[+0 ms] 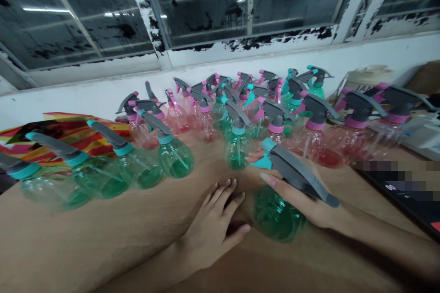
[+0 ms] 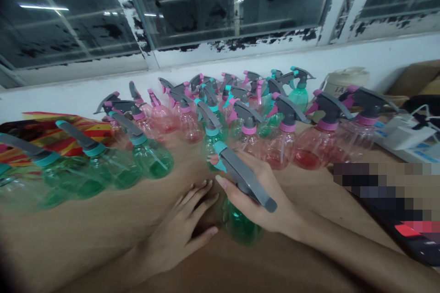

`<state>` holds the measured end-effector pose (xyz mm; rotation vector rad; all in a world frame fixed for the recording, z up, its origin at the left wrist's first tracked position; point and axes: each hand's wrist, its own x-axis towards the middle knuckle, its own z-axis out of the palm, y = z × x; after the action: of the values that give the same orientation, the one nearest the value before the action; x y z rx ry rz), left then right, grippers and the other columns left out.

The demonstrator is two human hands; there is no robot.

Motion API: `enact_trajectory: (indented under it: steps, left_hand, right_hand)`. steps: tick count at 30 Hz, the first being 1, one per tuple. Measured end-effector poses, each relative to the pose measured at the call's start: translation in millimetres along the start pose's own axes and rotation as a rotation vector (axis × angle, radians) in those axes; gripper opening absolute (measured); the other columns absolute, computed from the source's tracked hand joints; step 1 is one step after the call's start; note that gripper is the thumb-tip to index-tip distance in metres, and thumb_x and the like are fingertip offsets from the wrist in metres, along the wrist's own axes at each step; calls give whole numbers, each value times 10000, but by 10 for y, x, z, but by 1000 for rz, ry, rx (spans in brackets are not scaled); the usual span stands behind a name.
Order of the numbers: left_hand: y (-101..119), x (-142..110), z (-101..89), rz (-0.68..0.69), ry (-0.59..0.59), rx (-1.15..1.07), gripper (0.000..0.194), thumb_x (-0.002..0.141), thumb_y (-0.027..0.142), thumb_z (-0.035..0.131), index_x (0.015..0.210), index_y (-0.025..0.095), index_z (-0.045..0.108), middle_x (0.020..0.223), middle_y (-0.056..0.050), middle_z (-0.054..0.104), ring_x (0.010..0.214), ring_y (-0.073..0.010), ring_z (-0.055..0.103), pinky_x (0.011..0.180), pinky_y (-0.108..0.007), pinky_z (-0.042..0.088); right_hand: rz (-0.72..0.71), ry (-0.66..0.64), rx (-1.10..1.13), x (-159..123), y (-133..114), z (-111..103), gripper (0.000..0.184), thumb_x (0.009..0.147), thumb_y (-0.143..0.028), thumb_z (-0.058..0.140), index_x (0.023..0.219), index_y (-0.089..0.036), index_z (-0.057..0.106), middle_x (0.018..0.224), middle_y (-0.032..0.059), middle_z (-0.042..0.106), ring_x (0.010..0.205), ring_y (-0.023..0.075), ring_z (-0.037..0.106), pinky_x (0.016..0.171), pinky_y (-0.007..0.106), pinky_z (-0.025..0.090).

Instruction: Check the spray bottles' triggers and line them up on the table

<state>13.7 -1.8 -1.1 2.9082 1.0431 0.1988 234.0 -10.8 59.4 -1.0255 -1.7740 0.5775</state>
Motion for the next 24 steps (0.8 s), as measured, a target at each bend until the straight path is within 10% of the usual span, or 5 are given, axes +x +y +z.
enact_trajectory:
  steps: [12, 19, 24]
  left_hand:
    - [-13, 1, -1, -7, -14, 8, 568, 940, 493, 446, 1396, 161, 378, 1499, -131, 318, 1386, -261, 264, 1113, -499, 257]
    - [-1, -1, 8, -9, 2, 2, 571, 932, 483, 468, 1394, 157, 382, 1487, -137, 339, 1373, -270, 290, 1105, -504, 270]
    - [-8, 4, 11, -8, 3, -9, 570, 929, 479, 479, 1388, 151, 392, 1488, -138, 336, 1377, -277, 281, 1111, -502, 257]
  right_hand:
    - [-44, -13, -66, 20, -34, -5, 112, 875, -296, 539, 839, -252, 636, 824, 17, 677, 779, 200, 659, 668, 330, 529]
    - [-23, -3, -6, 7, -15, 13, 273, 831, -345, 595, 1091, -263, 613, 959, 24, 681, 828, 200, 655, 733, 337, 531]
    - [-39, 46, -115, -32, 17, 13, 142, 847, -382, 564, 815, -246, 589, 665, -24, 571, 584, 153, 561, 539, 291, 485]
